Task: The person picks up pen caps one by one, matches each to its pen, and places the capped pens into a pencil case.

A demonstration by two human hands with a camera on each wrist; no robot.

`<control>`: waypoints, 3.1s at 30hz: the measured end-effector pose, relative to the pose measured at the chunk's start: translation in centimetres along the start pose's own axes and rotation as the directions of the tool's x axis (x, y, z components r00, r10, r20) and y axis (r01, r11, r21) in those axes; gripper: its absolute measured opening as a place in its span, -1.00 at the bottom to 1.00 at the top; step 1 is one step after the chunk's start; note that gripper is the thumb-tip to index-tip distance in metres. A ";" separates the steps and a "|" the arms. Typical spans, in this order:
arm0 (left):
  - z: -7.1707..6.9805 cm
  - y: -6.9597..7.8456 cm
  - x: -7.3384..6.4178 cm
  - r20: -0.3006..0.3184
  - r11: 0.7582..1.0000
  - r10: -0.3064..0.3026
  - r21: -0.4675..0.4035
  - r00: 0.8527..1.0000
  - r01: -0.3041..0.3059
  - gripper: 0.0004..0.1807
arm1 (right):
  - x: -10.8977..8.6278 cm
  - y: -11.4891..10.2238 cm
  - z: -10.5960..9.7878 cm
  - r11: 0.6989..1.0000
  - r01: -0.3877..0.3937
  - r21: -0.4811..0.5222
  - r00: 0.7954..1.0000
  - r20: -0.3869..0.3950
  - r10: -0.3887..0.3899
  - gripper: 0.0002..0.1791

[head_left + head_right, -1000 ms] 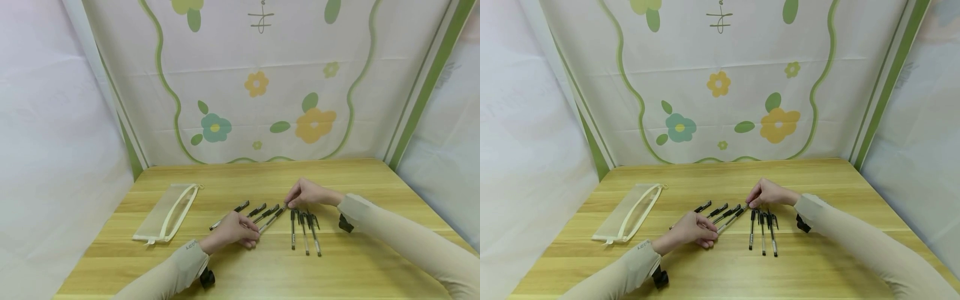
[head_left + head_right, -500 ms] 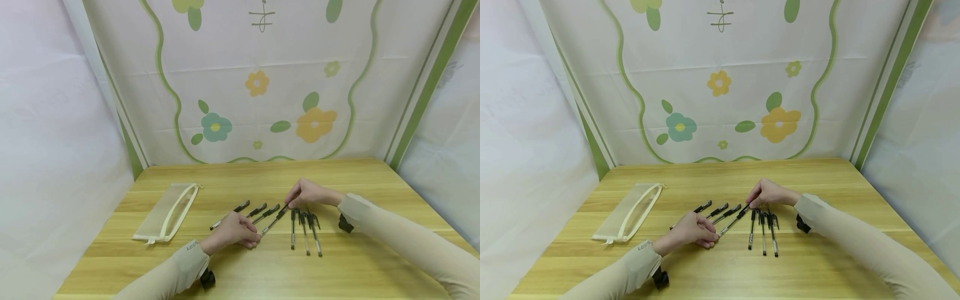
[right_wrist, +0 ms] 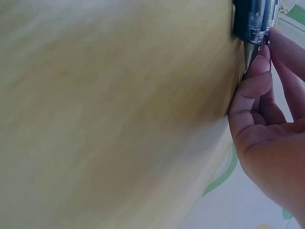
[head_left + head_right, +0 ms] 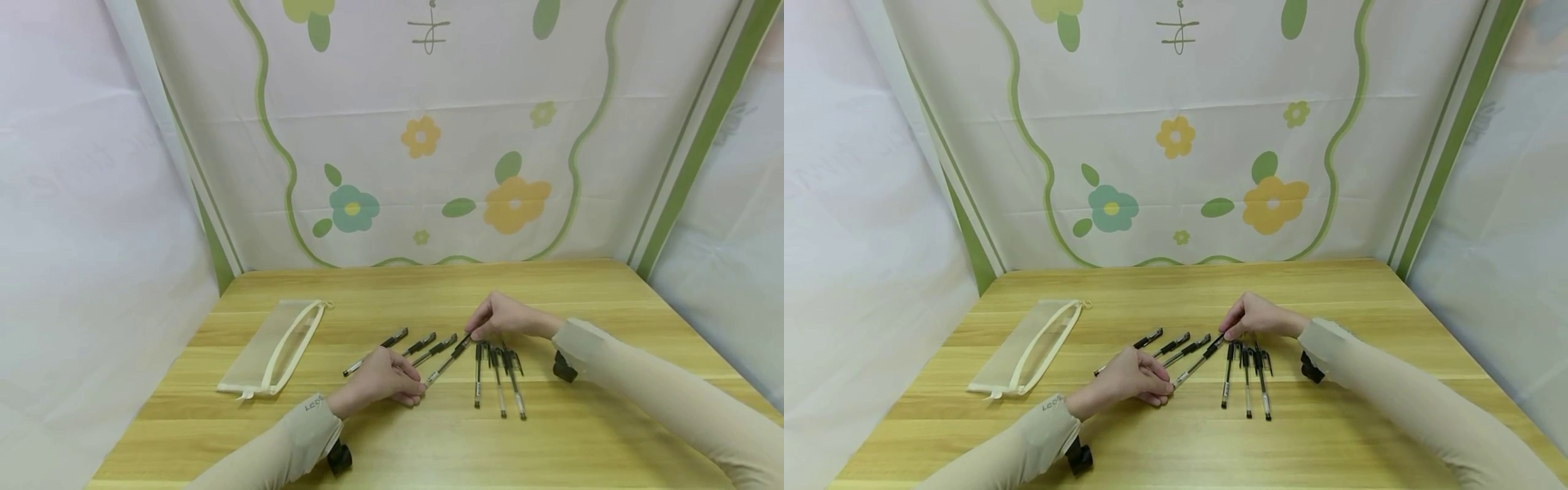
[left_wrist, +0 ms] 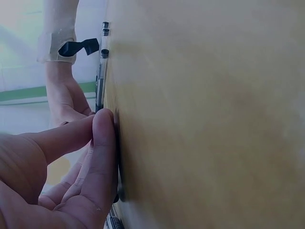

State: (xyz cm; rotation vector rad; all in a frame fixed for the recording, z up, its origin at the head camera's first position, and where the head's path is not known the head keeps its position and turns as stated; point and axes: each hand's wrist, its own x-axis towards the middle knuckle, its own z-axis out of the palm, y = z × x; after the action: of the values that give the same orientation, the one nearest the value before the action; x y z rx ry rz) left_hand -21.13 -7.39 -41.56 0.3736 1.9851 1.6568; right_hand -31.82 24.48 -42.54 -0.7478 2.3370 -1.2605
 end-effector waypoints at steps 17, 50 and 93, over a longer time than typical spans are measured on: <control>0.5 0.7 -0.8 -0.031 1.000 0.026 0.017 0.999 -0.026 -0.85 | -1.5 -0.5 -0.4 1.000 -0.024 0.006 0.998 -0.064 0.024 -0.72; 6.4 2.4 1.7 -0.021 0.996 0.082 0.028 0.996 -0.081 -0.71 | -10.9 -5.1 -0.3 0.979 -0.033 0.202 0.937 -0.334 0.100 -0.61; 9.0 1.8 2.1 -0.136 0.983 0.027 0.182 0.990 -0.001 -0.80 | -11.5 -2.6 -0.4 0.934 -0.058 0.353 0.958 -0.245 0.152 -0.50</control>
State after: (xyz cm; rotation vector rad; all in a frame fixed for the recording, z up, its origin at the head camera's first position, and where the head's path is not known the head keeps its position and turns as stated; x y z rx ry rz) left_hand -18.15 1.49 -41.33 0.3473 2.2502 1.5515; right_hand -22.32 30.58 -39.26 -0.3484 2.2270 -1.7506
